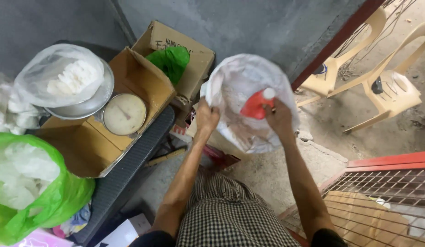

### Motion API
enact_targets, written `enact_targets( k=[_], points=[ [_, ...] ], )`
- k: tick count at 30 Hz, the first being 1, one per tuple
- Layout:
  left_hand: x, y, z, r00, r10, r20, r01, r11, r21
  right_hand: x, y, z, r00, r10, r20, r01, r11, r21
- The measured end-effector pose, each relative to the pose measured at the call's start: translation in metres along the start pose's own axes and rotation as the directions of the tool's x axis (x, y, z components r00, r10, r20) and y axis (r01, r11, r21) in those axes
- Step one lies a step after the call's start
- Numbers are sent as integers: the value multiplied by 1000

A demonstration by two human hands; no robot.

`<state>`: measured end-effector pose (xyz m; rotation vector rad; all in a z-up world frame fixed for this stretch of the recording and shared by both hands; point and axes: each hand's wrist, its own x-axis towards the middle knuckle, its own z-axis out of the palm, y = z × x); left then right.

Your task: The person is scooping white granular material from a large sack into a small plastic bag, then tying it and placing it with other bags.

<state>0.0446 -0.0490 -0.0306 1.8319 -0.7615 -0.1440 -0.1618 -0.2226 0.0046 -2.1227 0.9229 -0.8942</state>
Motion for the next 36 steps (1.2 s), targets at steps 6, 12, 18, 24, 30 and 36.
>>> enact_targets(
  k=[6, 12, 18, 24, 30, 36],
  points=[
    [-9, -39, 6, 992, 8, -122, 5, 994, 109, -35, -62, 13, 989, -137, 48, 141, 986, -84],
    [-28, -19, 0, 991, -71, -113, 94, 973, 209, -61, 13, 70, 981, -186, -58, 185, 983, -15],
    [-32, -24, 11, 994, 6, -105, 8, 991, 133, -58, -26, 42, 989, -142, -47, 144, 989, 26],
    [-33, -10, 6, 991, -16, -132, 32, 992, 120, -55, 41, 75, 974, -213, -77, 214, 977, 2],
    [-37, -19, 12, 994, -64, -92, 79, 982, 170, -57, -1, 58, 993, -100, -63, 113, 961, 251],
    [-44, -13, 8, 993, -44, -112, 61, 986, 158, -60, 46, 70, 950, -307, 52, 310, 947, -87]
  ],
)
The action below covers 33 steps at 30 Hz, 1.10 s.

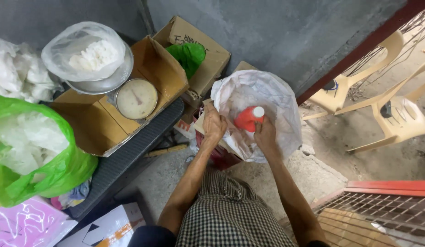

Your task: The person is scooping white granular material from a large sack into a small plastic bag, then tying it and placing it with other bags.

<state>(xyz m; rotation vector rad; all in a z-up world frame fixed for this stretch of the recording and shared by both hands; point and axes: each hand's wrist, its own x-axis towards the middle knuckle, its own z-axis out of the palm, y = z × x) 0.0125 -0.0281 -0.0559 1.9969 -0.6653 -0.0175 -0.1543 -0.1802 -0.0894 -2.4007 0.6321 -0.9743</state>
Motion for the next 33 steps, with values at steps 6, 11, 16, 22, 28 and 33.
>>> enact_targets(
  k=[6, 11, 16, 22, 28, 33],
  points=[
    [-11, -49, 34, 998, -57, -12, 57, 998, 41, 8, -26, -33, 959, 127, 254, -179, 965, 193],
    [-29, -15, 9, 993, -26, -115, 14, 995, -102, 9, -51, -58, 964, -30, 264, -6, 991, 135],
    [-62, 36, -32, 983, -6, -183, 9, 1000, 16, 10, -11, -40, 922, -201, 329, 198, 979, 44],
    [-65, 27, 6, 960, 234, -152, -257, 955, -149, -3, -25, -30, 924, -122, 363, 101, 992, 76],
    [-27, -13, 115, 889, -252, 381, 443, 680, -584, 13, -132, -55, 971, 183, 151, -231, 873, 430],
    [-11, -3, 93, 733, -217, 645, 680, 246, -691, 17, -161, -19, 982, -191, 6, 164, 861, 481]
  ],
)
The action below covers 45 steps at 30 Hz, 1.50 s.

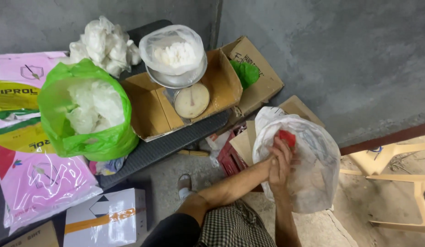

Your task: The person is scooping white granular material from a large sack into a small plastic bag, then tying it and placing it with other bags.

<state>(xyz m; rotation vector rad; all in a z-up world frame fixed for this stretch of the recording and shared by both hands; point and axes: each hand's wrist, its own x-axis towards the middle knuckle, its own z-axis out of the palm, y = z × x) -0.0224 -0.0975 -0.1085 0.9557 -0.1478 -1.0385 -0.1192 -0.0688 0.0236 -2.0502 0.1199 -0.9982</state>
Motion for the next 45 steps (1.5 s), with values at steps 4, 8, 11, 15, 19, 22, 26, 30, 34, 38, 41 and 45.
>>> enact_targets(
  k=[4, 8, 11, 15, 19, 22, 26, 30, 34, 38, 41, 45],
  points=[
    [-23, 21, 17, 985, -55, 163, 58, 998, -9, 1, 48, 4, 996, 9, 93, -7, 1000, -19],
    [-39, 30, 31, 943, -114, 311, 119, 993, 4, -42, 191, -18, 730, 683, 21, -628, 658, 414],
    [-112, 100, 62, 935, -46, 351, -137, 867, 479, -69, 255, -49, 615, 775, 146, -581, 320, 748],
    [-80, 42, 45, 936, -70, 346, -322, 234, 917, -13, 127, -53, 554, 808, 201, -511, 139, 849],
    [-52, 12, 15, 892, -75, 446, -392, 365, 845, 0, 86, -64, 500, 858, 123, -800, 402, 447],
    [-66, 41, 10, 887, -61, 458, -423, 292, 858, -3, 76, -62, 597, 782, 181, -802, 588, 106],
    [-72, 92, -31, 765, 178, 619, -632, 396, 666, 35, 23, -41, 665, 634, 394, -707, 705, 60],
    [-121, 189, -91, 848, 220, 481, -512, 573, 640, 91, -17, -2, 645, 545, 536, -708, 690, 151],
    [-133, 240, -197, 831, 551, 81, -507, 689, 518, 138, -27, 51, 672, 413, 614, -597, 793, 120],
    [-178, 309, -256, 312, 886, -343, -458, 457, 763, 188, -51, 112, 703, 352, 618, -401, 914, -64],
    [-197, 347, -280, 223, 917, -331, -330, 391, 859, 227, -65, 159, 726, 336, 600, -298, 940, -165],
    [-192, 366, -305, 282, 908, -310, -105, 351, 931, 273, -40, 218, 776, 309, 549, -233, 950, -206]
  ],
)
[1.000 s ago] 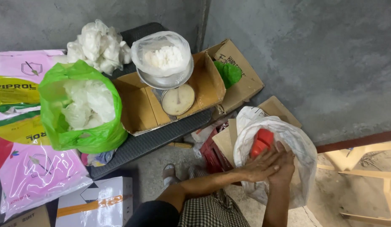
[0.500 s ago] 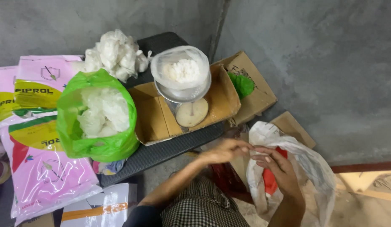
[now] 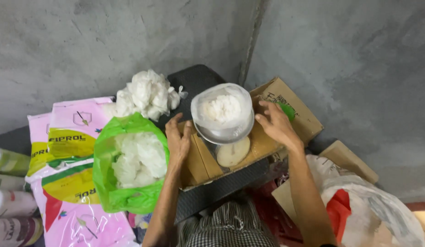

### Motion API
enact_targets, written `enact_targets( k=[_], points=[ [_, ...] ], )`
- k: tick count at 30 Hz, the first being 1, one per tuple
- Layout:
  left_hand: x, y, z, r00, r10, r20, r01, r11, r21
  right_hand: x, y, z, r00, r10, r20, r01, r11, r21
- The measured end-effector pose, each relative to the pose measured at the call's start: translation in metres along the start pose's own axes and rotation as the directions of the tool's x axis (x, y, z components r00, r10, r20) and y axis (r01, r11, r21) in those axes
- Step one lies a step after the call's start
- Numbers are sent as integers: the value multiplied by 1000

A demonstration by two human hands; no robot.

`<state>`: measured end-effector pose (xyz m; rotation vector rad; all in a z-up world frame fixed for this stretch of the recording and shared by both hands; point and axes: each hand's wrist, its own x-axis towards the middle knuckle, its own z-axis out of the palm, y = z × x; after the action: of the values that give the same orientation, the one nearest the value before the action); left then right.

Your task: The person is scooping white granular material from a large sack into a small plastic bag, then tying it and placing it with other bags.

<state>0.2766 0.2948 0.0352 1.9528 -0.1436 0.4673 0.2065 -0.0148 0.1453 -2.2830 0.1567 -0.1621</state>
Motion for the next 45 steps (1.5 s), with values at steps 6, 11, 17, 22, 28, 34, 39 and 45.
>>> enact_targets(
  k=[6, 11, 17, 22, 28, 34, 39, 45],
  points=[
    [21, -21, 30, 994, 66, 89, -74, 994, 84, 91, 24, 32, 997, -78, -15, 73, 973, -220],
    [19, -26, 45, 975, 224, -9, -214, 943, 253, 122, 50, 59, 975, -221, 5, 211, 927, -310],
    [37, 8, 48, 981, -187, 59, 194, 891, -410, 121, 21, 44, 993, -90, 71, 89, 996, 14],
    [45, 34, 52, 931, -304, 202, 362, 698, -618, 147, 43, 47, 974, -25, 224, -15, 985, 172],
    [52, 69, 44, 883, -372, 284, 414, 337, -845, 130, 6, 36, 919, -29, 392, 9, 998, 54],
    [61, 103, 30, 926, -250, 284, 344, 245, -906, 130, -39, 7, 944, -129, 304, 3, 923, 384],
    [72, 129, 15, 966, -147, 213, 247, 282, -927, 150, -31, 11, 970, -228, 88, 125, 770, 625],
    [96, 165, -8, 947, -170, 274, 313, 280, -908, 140, -70, -10, 981, -194, 28, 95, 594, 799]
  ],
)
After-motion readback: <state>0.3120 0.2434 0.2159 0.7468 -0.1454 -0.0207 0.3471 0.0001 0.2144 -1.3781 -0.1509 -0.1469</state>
